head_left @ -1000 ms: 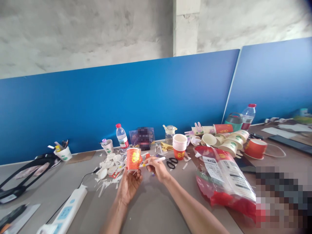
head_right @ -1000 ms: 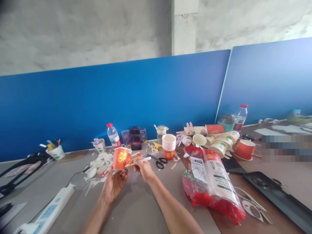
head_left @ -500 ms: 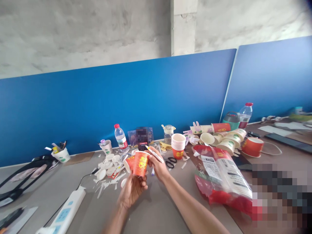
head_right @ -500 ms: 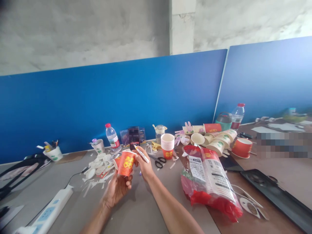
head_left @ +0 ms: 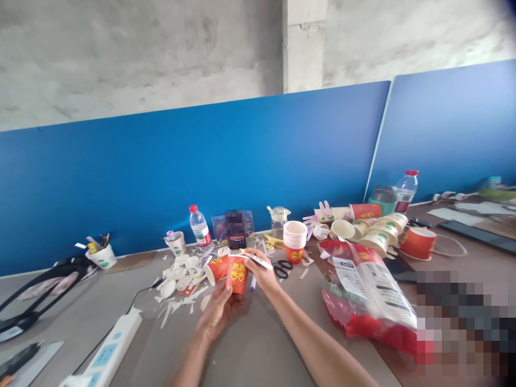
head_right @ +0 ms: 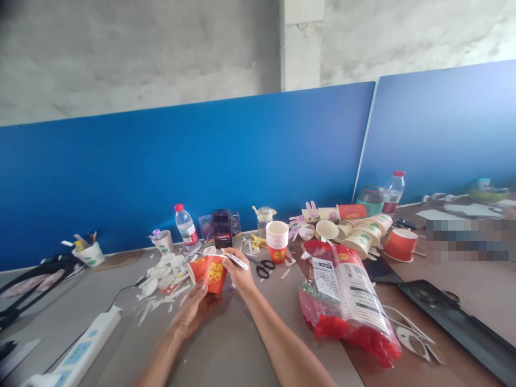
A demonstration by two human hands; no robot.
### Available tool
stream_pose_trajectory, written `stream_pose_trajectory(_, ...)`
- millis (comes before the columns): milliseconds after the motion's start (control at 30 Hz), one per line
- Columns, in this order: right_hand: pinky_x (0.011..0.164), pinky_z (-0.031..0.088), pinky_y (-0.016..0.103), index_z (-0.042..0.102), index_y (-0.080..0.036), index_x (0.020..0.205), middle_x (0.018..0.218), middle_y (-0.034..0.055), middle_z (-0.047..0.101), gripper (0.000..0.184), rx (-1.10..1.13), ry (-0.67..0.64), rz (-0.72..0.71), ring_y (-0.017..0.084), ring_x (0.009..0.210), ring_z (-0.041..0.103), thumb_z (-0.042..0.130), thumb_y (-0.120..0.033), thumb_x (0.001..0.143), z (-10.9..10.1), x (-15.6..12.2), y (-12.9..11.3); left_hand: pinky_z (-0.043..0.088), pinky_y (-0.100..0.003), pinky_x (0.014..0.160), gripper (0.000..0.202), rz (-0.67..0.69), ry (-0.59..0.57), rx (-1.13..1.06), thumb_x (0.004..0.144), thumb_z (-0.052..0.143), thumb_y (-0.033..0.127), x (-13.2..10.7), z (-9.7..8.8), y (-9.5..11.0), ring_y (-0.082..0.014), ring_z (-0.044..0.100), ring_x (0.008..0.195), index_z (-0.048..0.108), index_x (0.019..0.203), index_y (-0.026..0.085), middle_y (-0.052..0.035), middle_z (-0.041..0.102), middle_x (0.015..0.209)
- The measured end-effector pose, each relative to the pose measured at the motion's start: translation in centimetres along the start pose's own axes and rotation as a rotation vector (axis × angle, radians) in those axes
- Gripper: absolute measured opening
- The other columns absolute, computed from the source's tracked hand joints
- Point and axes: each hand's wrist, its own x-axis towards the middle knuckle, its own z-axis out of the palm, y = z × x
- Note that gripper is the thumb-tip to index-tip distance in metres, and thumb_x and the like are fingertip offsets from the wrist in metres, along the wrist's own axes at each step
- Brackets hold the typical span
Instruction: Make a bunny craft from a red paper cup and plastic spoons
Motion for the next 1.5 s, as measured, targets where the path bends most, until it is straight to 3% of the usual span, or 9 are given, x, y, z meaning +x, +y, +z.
stream_pose_trajectory(133,0.051,0.036,0.023,0.071,-0.022,0.097,0.072,-0.0029,0.065,0.037,0.06,0.053,-0.051,0.009,0.052,0.043,0.079,-0.044,0.069,0.2,-0.1,-0.2,0.062,-0.032,0.066,0.006,0.018,0.069,-0.08,0.079,0.078,0.014,0.4,-0.2,-0.1,-0.02,0.072,0.062,0.072,0.082,0.013,-0.0065,0.077,0.069)
stream_pose_trajectory(267,0.049,0.029,0.023,0.073,-0.019,0.082,0.053,-0.0037,0.056,0.034,0.134,-0.019,-0.013,0.009,0.048,0.04,0.068,-0.052,0.078,0.3,-0.3,-0.4,0.064,-0.031,0.072,0.01,0.052,0.118,-0.154,0.084,0.076,0.021,0.8,-0.5,0.3,-0.0179,0.073,0.064,0.071,0.079,0.014,-0.0066,0.076,0.07)
stream_pose_trajectory(400,0.049,0.026,0.023,0.073,-0.017,0.067,0.047,-0.0023,0.054,0.033,0.094,-0.174,0.086,0.01,0.047,0.041,0.069,-0.05,0.074,0.8,-1.2,-0.4,0.065,-0.029,0.071,0.012,0.079,0.141,-0.2,0.085,0.075,0.025,0.9,-0.5,0.8,-0.0173,0.073,0.065,0.071,0.083,0.014,-0.0064,0.076,0.072)
stream_pose_trajectory(533,0.049,0.024,0.023,0.072,-0.018,0.064,0.045,-0.0036,0.051,0.029,0.061,-0.238,0.133,0.01,0.045,0.04,0.068,-0.046,0.071,1.2,-1.8,-0.4,0.065,-0.029,0.071,0.011,0.12,0.16,-0.235,0.085,0.074,0.023,0.9,-0.4,1.0,-0.017,0.074,0.065,0.072,0.087,0.013,-0.0067,0.077,0.074)
stream_pose_trajectory(1100,0.048,0.022,0.024,0.069,-0.018,0.058,0.044,-0.0046,0.05,0.023,0.013,-0.253,0.163,0.009,0.043,0.039,0.064,-0.037,0.07,0.5,-1.2,-0.2,0.065,-0.031,0.071,0.013,0.067,0.135,-0.291,0.09,0.068,0.025,1.0,-0.7,1.0,-0.0176,0.074,0.065,0.072,0.085,0.013,-0.0067,0.076,0.074)
stream_pose_trajectory(1300,0.051,0.025,0.026,0.07,-0.017,0.062,0.046,-0.0031,0.051,0.025,0.096,-0.184,0.128,0.01,0.047,0.04,0.063,-0.04,0.071,0.2,-0.6,-0.2,0.065,-0.032,0.072,0.017,0.064,0.086,-0.328,0.095,0.062,0.027,0.9,-1.2,1.0,-0.0175,0.074,0.067,0.071,0.094,0.013,-0.007,0.077,0.078)
stream_pose_trajectory(1500,0.051,0.023,0.025,0.07,-0.016,0.064,0.046,-0.0025,0.052,0.028,0.09,-0.213,0.158,0.01,0.047,0.042,0.067,-0.043,0.07,0.6,-1.2,-0.5,0.064,-0.032,0.075,0.02,0.074,0.066,-0.362,0.098,0.057,0.026,1.0,-1.4,0.9,-0.0177,0.075,0.069,0.072,0.093,0.014,-0.0077,0.078,0.078)
